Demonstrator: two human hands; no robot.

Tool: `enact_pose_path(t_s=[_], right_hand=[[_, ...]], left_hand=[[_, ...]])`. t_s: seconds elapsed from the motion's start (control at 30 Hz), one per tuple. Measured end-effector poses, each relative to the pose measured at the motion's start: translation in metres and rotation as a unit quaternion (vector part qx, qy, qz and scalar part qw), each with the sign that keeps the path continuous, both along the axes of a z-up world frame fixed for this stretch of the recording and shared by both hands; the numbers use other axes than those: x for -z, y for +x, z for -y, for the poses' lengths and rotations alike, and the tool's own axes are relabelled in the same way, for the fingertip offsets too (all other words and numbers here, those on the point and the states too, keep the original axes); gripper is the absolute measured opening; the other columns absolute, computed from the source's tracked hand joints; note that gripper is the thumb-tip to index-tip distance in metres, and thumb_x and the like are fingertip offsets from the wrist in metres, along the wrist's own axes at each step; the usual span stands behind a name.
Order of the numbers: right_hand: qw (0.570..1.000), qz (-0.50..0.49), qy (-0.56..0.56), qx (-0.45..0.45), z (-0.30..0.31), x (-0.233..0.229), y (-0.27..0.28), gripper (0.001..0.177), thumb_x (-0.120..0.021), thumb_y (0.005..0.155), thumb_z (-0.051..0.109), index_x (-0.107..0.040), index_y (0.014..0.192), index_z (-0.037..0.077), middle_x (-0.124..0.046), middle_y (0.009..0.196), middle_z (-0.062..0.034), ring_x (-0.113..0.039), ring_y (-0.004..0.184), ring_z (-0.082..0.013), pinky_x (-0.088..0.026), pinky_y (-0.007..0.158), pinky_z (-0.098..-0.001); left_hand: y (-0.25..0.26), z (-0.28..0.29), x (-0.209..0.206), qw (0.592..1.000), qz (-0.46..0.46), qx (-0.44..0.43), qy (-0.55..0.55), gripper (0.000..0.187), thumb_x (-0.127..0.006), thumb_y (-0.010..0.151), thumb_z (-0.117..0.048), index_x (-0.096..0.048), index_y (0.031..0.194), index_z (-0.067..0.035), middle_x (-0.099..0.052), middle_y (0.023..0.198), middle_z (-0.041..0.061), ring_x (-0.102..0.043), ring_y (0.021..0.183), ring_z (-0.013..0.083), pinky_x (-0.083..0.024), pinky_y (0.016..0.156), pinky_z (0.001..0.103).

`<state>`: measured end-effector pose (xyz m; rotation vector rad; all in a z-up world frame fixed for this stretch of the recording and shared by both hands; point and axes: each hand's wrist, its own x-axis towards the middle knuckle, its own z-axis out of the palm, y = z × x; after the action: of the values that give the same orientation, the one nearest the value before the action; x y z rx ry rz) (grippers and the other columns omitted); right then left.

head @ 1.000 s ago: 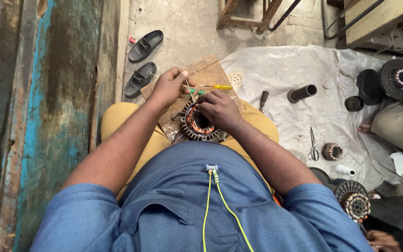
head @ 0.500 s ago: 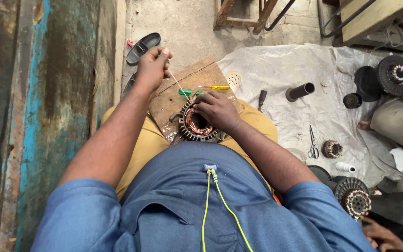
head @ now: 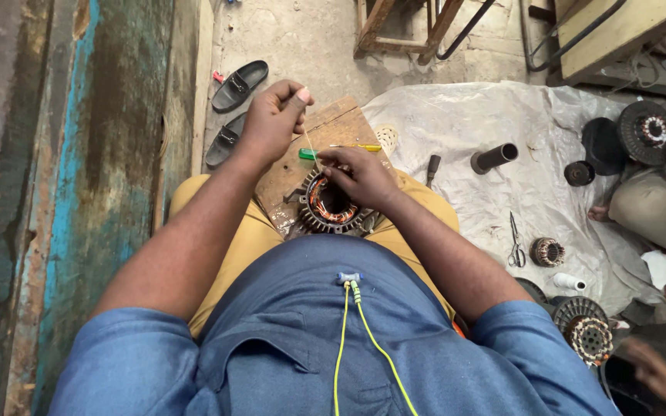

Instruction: The person sits on the floor and winds copper wire into the slots of a motor stator using a screwdriver to press the wire down. The person repeatedly pulls wire, inserts it into slots, and uses the tool to compact the winding.

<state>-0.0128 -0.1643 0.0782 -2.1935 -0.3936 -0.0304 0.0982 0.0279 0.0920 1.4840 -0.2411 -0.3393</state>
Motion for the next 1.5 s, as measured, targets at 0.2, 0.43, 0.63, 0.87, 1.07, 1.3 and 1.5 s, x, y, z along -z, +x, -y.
enact_pose_path(t_s=[0.2,0.43,0.63,0.87,1.07,1.3,1.5], right_hand=[[0.987,-0.156,0.017,0.032,-0.009,0.009,0.009,0.023,-0.067,0.099,0.024,-0.072,0.116,0.009,-0.076,0.098,-0.0073,-0.071,0.090,-0.0168,-0.056,0.085,-0.0324],[0.984,-0.160,0.079,-0.007,-0.013,0.031,0.019,0.024,-0.060,0.104,0.022,-0.067,0.119,0.004,-0.073,0.097,-0.0026,-0.066,0.087,-0.0105,-0.056,0.081,-0.0294],[0.959,-0.240,0.148,0.026,-0.015,0.045,0.023,0.022,-0.056,0.107,0.022,-0.066,0.111,0.003,-0.068,0.092,0.0017,-0.060,0.075,-0.0060,-0.053,0.071,-0.0248],[0.955,-0.248,0.161,0.010,-0.009,0.050,0.029,0.019,-0.056,0.106,0.020,-0.066,0.113,0.005,-0.068,0.094,0.0036,-0.058,0.077,-0.0045,-0.052,0.073,-0.0222],[0.946,-0.260,0.193,0.013,-0.009,0.049,0.036,0.017,-0.055,0.107,0.016,-0.064,0.114,0.003,-0.065,0.089,0.0017,-0.057,0.078,-0.0053,-0.052,0.075,-0.0232],[0.927,-0.272,0.252,0.055,-0.003,0.044,0.042,0.016,-0.053,0.107,0.016,-0.062,0.113,0.003,-0.065,0.089,0.0001,-0.059,0.076,-0.0073,-0.052,0.071,-0.0237],[0.941,-0.216,0.258,0.036,-0.012,0.035,0.039,0.014,-0.055,0.108,0.014,-0.062,0.111,0.001,-0.066,0.088,-0.0008,-0.061,0.076,-0.0074,-0.055,0.071,-0.0247]], left_hand=[[-0.008,0.003,-0.008,0.999,0.019,-0.008,0.024,0.019,-0.064,0.104,-0.025,-0.069,0.099,-0.007,-0.057,0.072,-0.006,-0.051,0.064,0.0019,-0.049,0.059,0.020],[-0.005,-0.008,0.001,0.999,0.004,-0.038,-0.006,0.021,-0.062,0.106,-0.026,-0.068,0.100,-0.006,-0.057,0.077,-0.005,-0.053,0.068,0.0030,-0.053,0.062,0.021],[0.003,-0.017,0.028,0.993,-0.046,-0.082,-0.074,0.019,-0.061,0.105,-0.024,-0.068,0.101,-0.006,-0.059,0.077,-0.003,-0.057,0.065,0.0068,-0.054,0.063,0.024],[0.004,-0.026,0.048,0.979,-0.111,-0.107,-0.132,0.020,-0.060,0.107,-0.024,-0.065,0.105,-0.005,-0.062,0.080,0.000,-0.061,0.067,0.0094,-0.057,0.067,0.026],[0.001,-0.027,0.044,0.988,-0.096,-0.120,0.017,0.030,-0.061,0.099,-0.018,-0.058,0.127,-0.010,-0.066,0.113,-0.002,-0.065,0.076,0.0087,-0.059,0.069,0.025],[-0.041,-0.024,0.054,0.956,-0.004,0.052,0.290,0.033,-0.067,0.098,-0.031,-0.070,0.125,-0.012,-0.072,0.123,0.009,-0.071,0.101,0.0187,-0.057,0.085,0.035],[-0.077,-0.010,0.051,0.935,0.178,0.060,0.302,0.024,-0.065,0.098,-0.030,-0.072,0.111,-0.011,-0.071,0.107,0.013,-0.068,0.101,0.0324,-0.054,0.085,0.045]])
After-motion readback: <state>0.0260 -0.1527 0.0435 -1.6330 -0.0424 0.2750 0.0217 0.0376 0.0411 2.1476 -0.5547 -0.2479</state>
